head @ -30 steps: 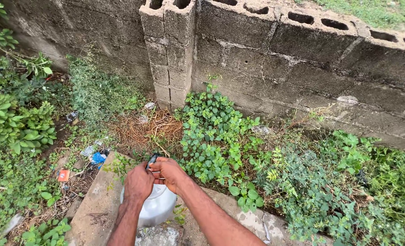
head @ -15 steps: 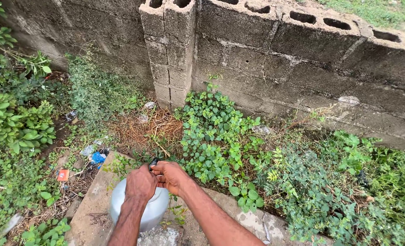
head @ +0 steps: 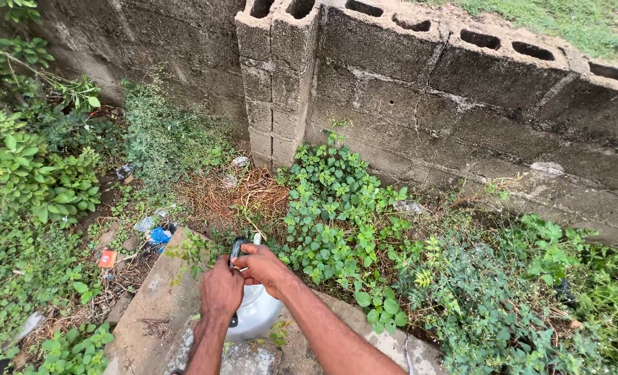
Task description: Spraying plants in an outdoor garden area using a hand-pumped pressure sprayer.
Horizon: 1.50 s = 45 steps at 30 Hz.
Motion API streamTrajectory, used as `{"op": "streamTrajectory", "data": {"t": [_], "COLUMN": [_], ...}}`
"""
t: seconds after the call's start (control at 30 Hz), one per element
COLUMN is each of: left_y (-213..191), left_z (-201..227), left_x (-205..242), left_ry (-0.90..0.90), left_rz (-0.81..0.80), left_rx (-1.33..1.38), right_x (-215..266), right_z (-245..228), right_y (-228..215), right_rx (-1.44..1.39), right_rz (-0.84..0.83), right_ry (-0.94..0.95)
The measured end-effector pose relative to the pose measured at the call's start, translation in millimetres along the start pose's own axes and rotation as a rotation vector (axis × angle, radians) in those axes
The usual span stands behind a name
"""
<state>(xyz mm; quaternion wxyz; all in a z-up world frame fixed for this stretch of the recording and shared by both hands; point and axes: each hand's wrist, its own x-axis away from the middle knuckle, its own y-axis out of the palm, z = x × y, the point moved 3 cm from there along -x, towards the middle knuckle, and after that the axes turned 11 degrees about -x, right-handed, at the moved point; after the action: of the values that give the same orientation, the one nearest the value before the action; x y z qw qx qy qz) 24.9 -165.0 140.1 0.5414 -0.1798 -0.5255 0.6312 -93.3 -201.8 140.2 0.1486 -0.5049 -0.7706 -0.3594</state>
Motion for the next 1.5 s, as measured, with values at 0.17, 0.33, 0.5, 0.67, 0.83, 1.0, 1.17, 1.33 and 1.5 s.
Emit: {"op": "streamTrajectory", "data": {"t": [0.17, 0.33, 0.5, 0.67, 0.83, 1.0, 1.17, 1.33, 1.5], "left_y": [17, 17, 9, -2, -14, -18, -7, -13, -10], "left_z": [-4, 1, 24, 35, 40, 50, 38, 31, 24], "left_x": [-7, 7, 32, 47, 60, 62, 55, 56, 54], "left_ry": [0.024, -0.058, -0.088, -0.114, -0.140, -0.121, -0.103, -0.092, -0.075], "left_rz": [0.009, 0.003, 0.085, 0.122, 0.219, 0.105, 0.145, 0.150, 0.165], "left_rx": [-0.066, -0.025, 0.082, 0.195, 0.202, 0.254, 0.279, 0.283, 0.279], "right_x": [-20, -4, -15, -45, -5, -37, -23, -35, -51], "right_z": [26, 27, 48, 62, 22, 23, 7, 8, 20], "right_y": [-16, -14, -23, -49, -36, -70, -57, -55, -67], "right_rx": [-0.103, -0.061, -0.157, -0.166, -0.023, 0.081, 0.336, 0.359, 0.333], "right_rz": [0.000, 0.114, 0.072, -0.001, 0.121, 0.124, 0.144, 0.146, 0.152], "right_ry": [0.009, 0.084, 0.023, -0.056, 0.034, -0.031, 0.032, 0.114, 0.146]}}
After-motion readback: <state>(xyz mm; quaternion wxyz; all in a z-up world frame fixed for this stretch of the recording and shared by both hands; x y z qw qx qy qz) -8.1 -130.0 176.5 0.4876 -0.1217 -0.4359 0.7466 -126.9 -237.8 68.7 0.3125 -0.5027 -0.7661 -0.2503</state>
